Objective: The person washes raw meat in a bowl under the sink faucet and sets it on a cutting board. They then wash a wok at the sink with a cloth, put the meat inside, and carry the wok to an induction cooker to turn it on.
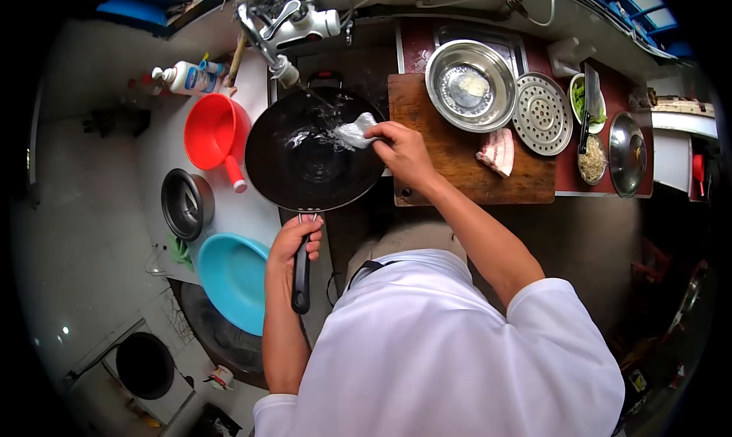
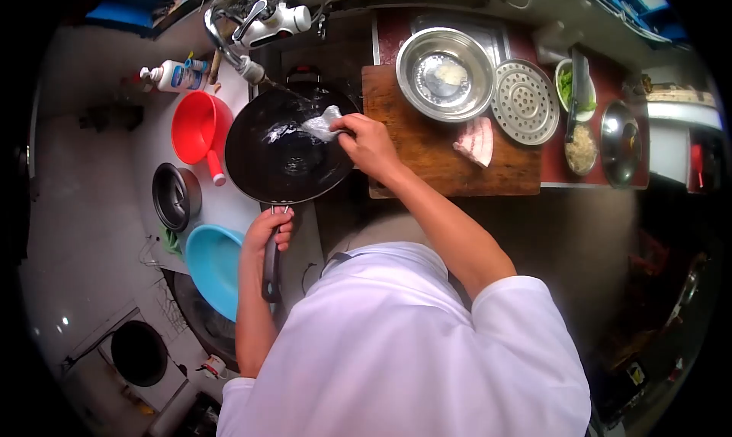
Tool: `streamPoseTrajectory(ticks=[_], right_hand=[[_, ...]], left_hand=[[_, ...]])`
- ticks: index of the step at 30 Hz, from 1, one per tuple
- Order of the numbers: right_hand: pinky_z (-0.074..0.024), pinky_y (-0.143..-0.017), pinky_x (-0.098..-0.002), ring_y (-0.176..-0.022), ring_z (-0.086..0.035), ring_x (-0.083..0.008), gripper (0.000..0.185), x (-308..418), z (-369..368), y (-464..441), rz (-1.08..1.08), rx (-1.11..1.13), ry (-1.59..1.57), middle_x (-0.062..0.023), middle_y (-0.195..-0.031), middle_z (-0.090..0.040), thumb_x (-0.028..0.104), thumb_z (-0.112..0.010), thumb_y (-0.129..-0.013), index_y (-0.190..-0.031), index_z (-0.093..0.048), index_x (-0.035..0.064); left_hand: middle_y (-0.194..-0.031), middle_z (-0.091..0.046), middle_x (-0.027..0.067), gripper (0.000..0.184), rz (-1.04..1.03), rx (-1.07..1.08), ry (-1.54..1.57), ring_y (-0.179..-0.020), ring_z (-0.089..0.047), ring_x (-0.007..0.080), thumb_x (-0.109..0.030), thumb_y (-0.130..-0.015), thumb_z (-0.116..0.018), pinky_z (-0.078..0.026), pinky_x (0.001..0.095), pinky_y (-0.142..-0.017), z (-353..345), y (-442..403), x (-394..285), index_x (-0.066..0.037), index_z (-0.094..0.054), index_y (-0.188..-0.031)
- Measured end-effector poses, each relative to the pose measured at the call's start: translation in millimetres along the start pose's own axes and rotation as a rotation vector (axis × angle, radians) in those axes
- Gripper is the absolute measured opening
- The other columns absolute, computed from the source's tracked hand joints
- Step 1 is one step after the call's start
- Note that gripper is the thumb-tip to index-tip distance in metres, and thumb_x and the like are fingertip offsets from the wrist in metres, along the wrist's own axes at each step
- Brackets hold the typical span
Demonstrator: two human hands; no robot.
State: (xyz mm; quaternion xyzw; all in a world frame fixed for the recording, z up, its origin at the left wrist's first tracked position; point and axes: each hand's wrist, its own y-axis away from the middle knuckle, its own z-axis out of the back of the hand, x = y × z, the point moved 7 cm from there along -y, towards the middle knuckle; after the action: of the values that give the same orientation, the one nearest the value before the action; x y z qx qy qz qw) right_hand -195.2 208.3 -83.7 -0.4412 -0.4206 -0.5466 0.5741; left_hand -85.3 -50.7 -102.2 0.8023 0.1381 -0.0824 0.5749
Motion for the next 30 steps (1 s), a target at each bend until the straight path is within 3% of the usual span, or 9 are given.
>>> streamPoseTrajectory(ticks=[2,4,5,8,15,18,30], right_hand=[[-0.0511,-0.081,-0.0378,-0.090,-0.063,-0.0315,0.021,-9,25,9,0.018,-0.015,0.002,-0.0145,-0.097,-0.065,0.004,-0.060,-0.079,-0.098,-0.067,0.0047],[-0.0509,-0.082,-0.0390,-0.096,-0.061,-0.0322,0.026,-14,44,17,0.252,0.003,0.306,-0.0136,-0.103,-0.065,0.004,-0.060,-0.080,-0.106,-0.064,0.0056],[-0.0499,-0.085,-0.0406,-0.100,-0.060,-0.0336,0.029,-24,51,21,0.260,0.013,0.356,-0.0130,-0.108,-0.064,0.004,-0.058,-0.082,-0.111,-0.062,0.0057],[-0.0488,-0.088,-0.0415,-0.100,-0.060,-0.0347,0.029,-36,69,30,0.222,-0.007,0.443,-0.0136,-0.112,-0.063,0.003,-0.055,-0.084,-0.112,-0.062,0.0052],[-0.0468,-0.095,-0.0414,-0.118,-0.051,-0.0371,0.041,-54,78,48,0.179,0.024,0.476,-0.0235,-0.135,-0.048,0.001,-0.051,-0.086,-0.127,-0.051,-0.0027],[-0.0434,-0.099,-0.0429,-0.122,-0.048,-0.0396,0.046,-57,83,51,0.157,0.047,0.504,-0.0250,-0.139,-0.042,-0.001,-0.054,-0.085,-0.130,-0.047,-0.0045],[-0.0372,-0.108,-0.0420,-0.132,-0.039,-0.0374,0.055,-63,85,57,0.196,0.126,0.566,-0.0236,-0.148,-0.031,0.003,-0.061,-0.079,-0.131,-0.045,-0.0072]], left_hand=[[-0.064,-0.051,-0.0003,0.008,0.002,-0.067,-0.071,-0.047,-0.047,0.0079,-0.014,-0.089,-0.062,-0.042,0.0252,-0.040,-4,8,-17,-0.010,-0.056,-0.091],[-0.063,-0.051,-0.0003,0.008,0.009,-0.152,-0.165,-0.047,-0.047,0.0081,-0.014,-0.089,-0.062,-0.042,0.0257,-0.040,-7,12,-33,-0.009,-0.056,-0.090],[-0.063,-0.051,0.0000,0.009,0.002,-0.157,-0.214,-0.046,-0.048,0.0084,-0.015,-0.088,-0.062,-0.043,0.0259,-0.039,-7,11,-39,-0.010,-0.054,-0.086],[-0.062,-0.052,0.0000,0.013,0.006,-0.287,-0.378,-0.044,-0.049,0.0088,-0.015,-0.087,-0.061,-0.043,0.0260,-0.038,-7,15,-59,-0.010,-0.051,-0.081],[-0.061,-0.053,0.0021,0.014,0.006,-0.436,-0.678,-0.043,-0.049,0.0110,-0.014,-0.087,-0.059,-0.043,0.0284,-0.037,-16,35,-94,-0.011,-0.048,-0.079],[-0.061,-0.052,0.0027,0.015,-0.001,-0.495,-0.752,-0.042,-0.049,0.0120,-0.013,-0.087,-0.058,-0.043,0.0303,-0.037,-21,46,-103,-0.011,-0.046,-0.078],[-0.061,-0.051,0.0040,0.017,-0.009,-0.582,-0.878,-0.042,-0.049,0.0133,-0.012,-0.088,-0.056,-0.043,0.0310,-0.036,-21,75,-115,-0.010,-0.045,-0.075]])
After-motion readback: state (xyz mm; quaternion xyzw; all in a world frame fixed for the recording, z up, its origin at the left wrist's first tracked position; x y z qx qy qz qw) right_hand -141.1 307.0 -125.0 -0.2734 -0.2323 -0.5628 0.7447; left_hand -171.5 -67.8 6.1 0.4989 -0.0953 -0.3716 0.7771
